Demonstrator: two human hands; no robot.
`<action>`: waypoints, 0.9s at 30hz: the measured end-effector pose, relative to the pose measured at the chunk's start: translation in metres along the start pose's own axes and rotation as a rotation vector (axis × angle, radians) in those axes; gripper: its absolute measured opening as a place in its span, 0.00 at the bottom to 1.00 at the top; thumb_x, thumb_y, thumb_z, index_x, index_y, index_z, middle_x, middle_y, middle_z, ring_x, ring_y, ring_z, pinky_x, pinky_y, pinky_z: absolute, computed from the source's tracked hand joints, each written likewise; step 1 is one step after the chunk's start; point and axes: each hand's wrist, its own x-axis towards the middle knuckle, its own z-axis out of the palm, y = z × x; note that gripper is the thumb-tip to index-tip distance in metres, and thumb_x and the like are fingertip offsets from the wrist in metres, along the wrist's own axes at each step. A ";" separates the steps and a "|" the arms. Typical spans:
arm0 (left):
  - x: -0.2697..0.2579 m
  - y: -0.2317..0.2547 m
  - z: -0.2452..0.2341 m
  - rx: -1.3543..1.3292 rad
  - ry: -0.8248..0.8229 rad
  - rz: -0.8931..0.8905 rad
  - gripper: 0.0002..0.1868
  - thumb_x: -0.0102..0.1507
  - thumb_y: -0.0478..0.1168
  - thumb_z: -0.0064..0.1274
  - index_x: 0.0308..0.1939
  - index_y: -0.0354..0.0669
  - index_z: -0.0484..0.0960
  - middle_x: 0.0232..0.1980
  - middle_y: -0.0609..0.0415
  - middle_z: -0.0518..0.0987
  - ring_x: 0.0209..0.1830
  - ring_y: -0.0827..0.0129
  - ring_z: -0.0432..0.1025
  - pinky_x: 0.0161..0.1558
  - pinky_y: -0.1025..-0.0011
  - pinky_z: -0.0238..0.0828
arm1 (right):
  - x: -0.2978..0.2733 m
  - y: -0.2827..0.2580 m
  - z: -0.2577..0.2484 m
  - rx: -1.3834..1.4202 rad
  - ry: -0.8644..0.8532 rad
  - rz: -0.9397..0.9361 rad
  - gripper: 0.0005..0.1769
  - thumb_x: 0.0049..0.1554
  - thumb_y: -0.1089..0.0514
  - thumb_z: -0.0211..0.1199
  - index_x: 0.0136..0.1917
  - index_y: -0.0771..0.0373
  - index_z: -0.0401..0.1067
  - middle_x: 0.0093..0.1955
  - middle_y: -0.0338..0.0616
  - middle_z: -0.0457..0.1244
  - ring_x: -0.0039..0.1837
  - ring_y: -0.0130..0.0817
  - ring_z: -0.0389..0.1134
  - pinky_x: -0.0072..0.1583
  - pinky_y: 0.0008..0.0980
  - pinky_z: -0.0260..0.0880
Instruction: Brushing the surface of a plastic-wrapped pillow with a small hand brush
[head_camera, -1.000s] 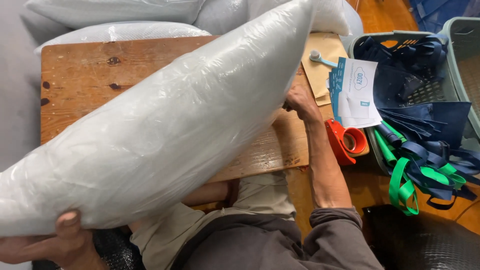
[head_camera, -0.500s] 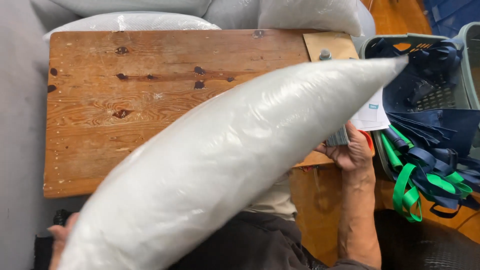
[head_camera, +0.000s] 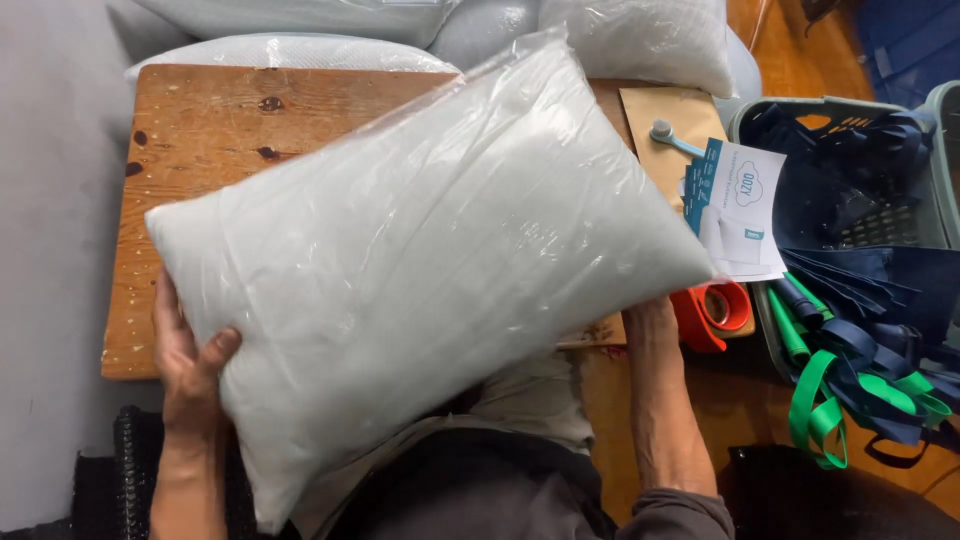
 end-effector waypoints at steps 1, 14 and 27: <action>0.014 -0.016 -0.010 -0.005 -0.071 0.088 0.52 0.56 0.42 0.48 0.81 0.41 0.40 0.82 0.40 0.50 0.78 0.50 0.53 0.74 0.56 0.54 | 0.000 0.002 0.001 -0.039 0.016 -0.008 0.24 0.62 0.55 0.52 0.72 0.56 0.67 0.50 0.41 0.62 0.54 0.41 0.64 0.59 0.45 0.60; 0.044 0.058 0.009 0.725 -0.159 0.355 0.56 0.60 0.41 0.60 0.82 0.42 0.36 0.85 0.37 0.30 0.87 0.53 0.25 0.84 0.52 0.20 | -0.011 0.010 0.017 -0.523 0.241 -0.109 0.36 0.58 0.65 0.52 0.79 0.49 0.63 0.41 0.28 0.55 0.49 0.20 0.58 0.58 0.16 0.56; 0.015 0.001 0.100 1.243 -0.330 0.663 0.56 0.58 0.80 0.44 0.82 0.58 0.52 0.84 0.38 0.48 0.83 0.34 0.40 0.68 0.18 0.27 | 0.004 -0.063 0.131 -0.635 0.170 -0.441 0.27 0.69 0.45 0.48 0.76 0.58 0.63 0.55 0.51 0.64 0.52 0.42 0.66 0.52 0.39 0.71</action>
